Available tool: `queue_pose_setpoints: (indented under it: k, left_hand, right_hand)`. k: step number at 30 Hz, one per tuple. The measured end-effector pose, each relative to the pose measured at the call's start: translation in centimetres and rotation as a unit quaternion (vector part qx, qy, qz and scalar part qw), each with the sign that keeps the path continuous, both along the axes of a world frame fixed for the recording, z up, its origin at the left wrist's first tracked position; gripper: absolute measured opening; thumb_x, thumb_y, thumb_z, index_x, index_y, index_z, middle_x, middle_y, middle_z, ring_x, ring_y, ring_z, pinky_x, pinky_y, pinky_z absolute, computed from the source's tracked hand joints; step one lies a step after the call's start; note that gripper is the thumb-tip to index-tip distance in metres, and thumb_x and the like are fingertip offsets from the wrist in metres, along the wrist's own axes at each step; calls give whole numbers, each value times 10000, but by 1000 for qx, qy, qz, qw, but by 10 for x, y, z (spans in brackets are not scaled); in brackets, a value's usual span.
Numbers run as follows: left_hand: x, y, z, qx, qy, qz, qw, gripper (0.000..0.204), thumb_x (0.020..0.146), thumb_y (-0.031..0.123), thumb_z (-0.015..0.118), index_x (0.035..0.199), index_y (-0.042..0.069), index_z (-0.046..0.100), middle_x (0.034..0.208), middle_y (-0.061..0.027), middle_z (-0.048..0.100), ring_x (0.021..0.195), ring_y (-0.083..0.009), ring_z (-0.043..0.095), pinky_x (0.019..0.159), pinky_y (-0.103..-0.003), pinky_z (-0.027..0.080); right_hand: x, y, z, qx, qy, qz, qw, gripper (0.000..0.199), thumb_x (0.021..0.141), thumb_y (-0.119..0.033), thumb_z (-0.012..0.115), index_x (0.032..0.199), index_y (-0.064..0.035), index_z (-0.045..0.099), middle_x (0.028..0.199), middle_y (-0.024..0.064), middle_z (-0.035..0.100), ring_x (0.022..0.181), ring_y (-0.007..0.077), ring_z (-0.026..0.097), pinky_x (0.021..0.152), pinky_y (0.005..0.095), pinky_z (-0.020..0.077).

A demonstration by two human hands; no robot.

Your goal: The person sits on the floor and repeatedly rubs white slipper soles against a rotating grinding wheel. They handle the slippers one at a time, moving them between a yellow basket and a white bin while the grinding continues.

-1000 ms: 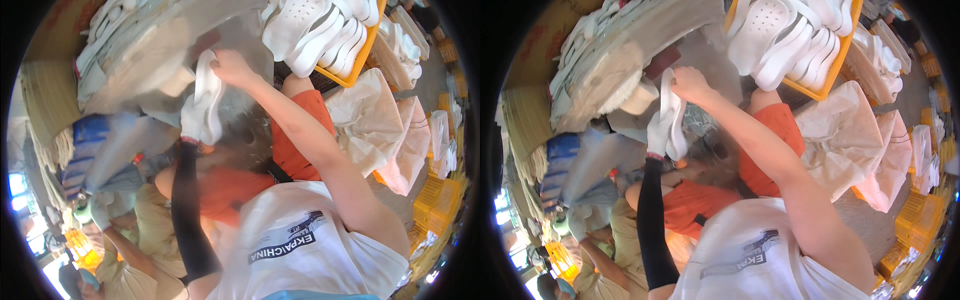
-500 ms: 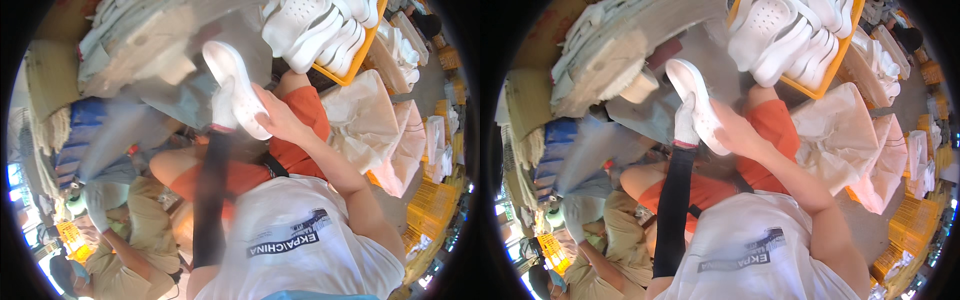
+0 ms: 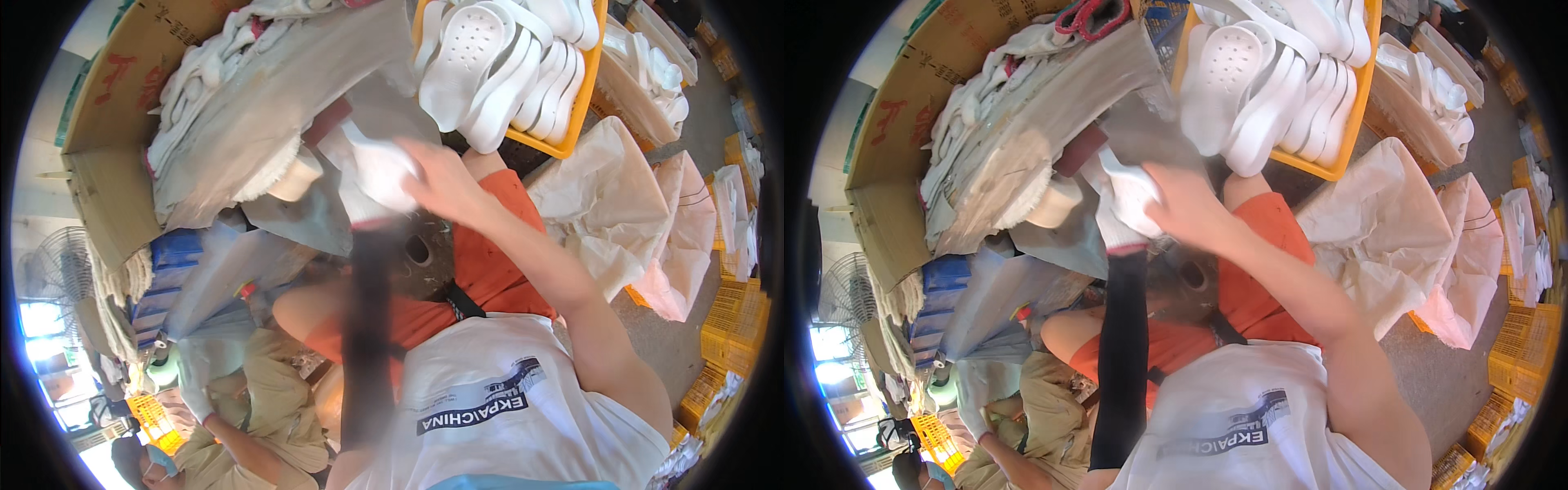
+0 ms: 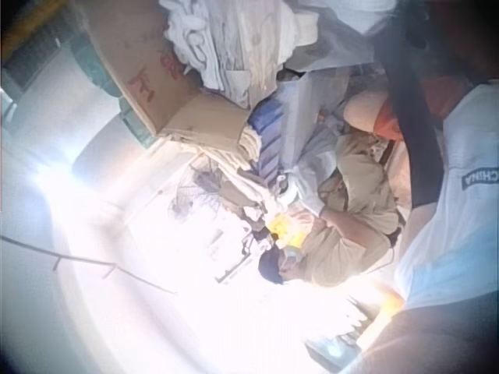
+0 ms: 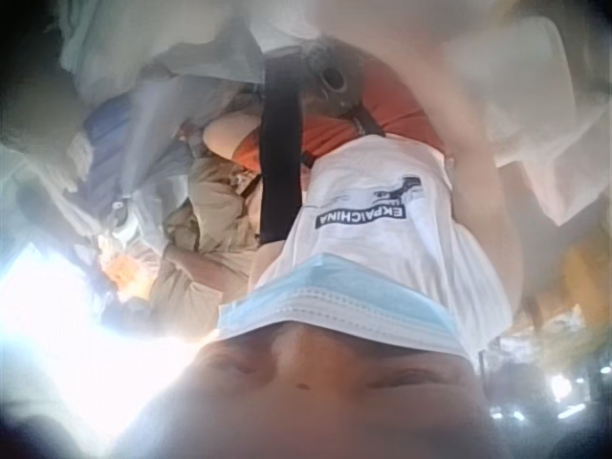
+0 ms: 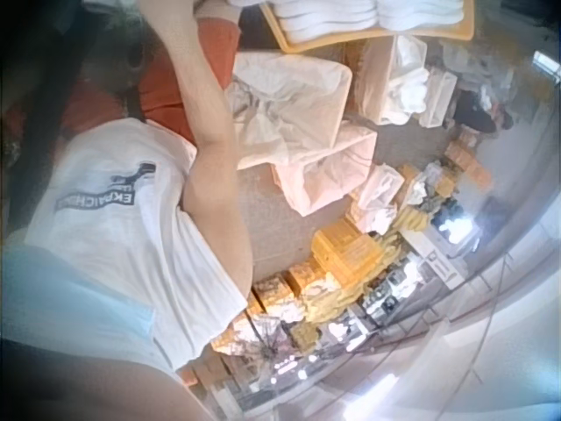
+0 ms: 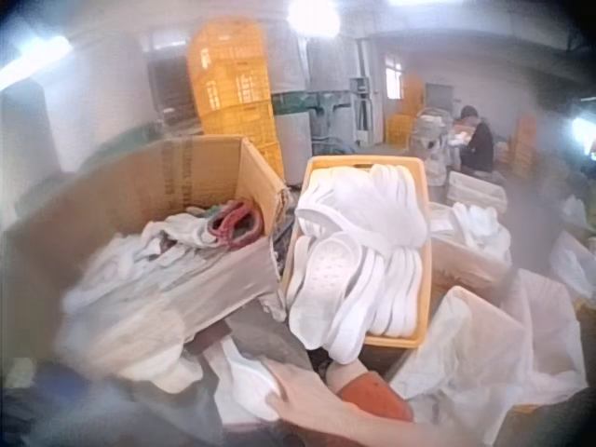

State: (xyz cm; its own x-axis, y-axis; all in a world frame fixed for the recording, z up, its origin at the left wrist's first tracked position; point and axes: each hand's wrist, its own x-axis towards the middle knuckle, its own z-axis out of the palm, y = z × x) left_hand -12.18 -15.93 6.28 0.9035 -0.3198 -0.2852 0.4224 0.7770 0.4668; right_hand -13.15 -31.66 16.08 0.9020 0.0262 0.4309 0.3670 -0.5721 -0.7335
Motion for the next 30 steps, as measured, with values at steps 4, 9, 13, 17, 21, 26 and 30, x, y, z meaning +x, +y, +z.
queue_pose_setpoints:
  k: [4,9,13,17,21,26,30]
  left_hand:
    - [-10,-1,-42,7,4,35,999,503,1115,461,414,1394,70,564,1240,-94,676,1137,-258,668,1023,-429,532]
    - [4,-1,-101,103,-7,114,988,541,1100,534,417,1353,85,581,1187,-82,678,1070,-248,675,976,-407,545]
    - [12,11,-96,154,25,95,983,480,1120,443,421,1342,40,557,1195,-119,672,1027,-245,678,896,-360,569]
    - [1,25,-51,164,60,69,982,395,1131,396,403,1226,62,592,1086,-100,680,926,-224,687,766,-375,575]
    - [18,16,-27,288,-93,81,950,384,1127,411,418,1201,72,582,1038,-91,665,876,-205,684,725,-375,575]
    - [119,6,-49,77,-202,30,976,533,1098,548,428,1325,95,591,1104,-100,668,1042,-276,662,940,-439,550]
    - [129,7,-65,-54,-139,3,989,633,1075,654,343,1206,98,616,945,-84,646,880,-257,647,778,-383,542]
  right_hand:
    - [-74,-21,-90,38,141,-10,989,481,911,-122,653,1332,37,485,1159,254,666,874,364,729,680,453,594]
    - [-95,-7,-116,566,482,16,669,359,1000,-113,585,1324,-1,480,1054,199,673,802,309,729,622,382,601]
    - [-100,26,-96,326,378,18,866,437,993,-175,634,1372,7,516,1097,191,685,949,297,715,836,416,576]
    - [-115,42,-86,42,151,44,987,441,871,-181,805,1234,-3,631,1046,174,698,945,299,701,852,411,556]
    - [-81,49,-59,-45,114,-17,992,398,821,-191,848,1089,6,628,945,161,713,843,315,712,748,399,567]
    - [22,67,-21,-95,57,-80,991,361,827,-222,828,991,12,607,863,219,702,773,411,690,687,453,556]
    - [22,54,-52,-67,-33,-37,997,361,832,-237,826,955,13,596,827,234,689,737,440,669,658,473,541]
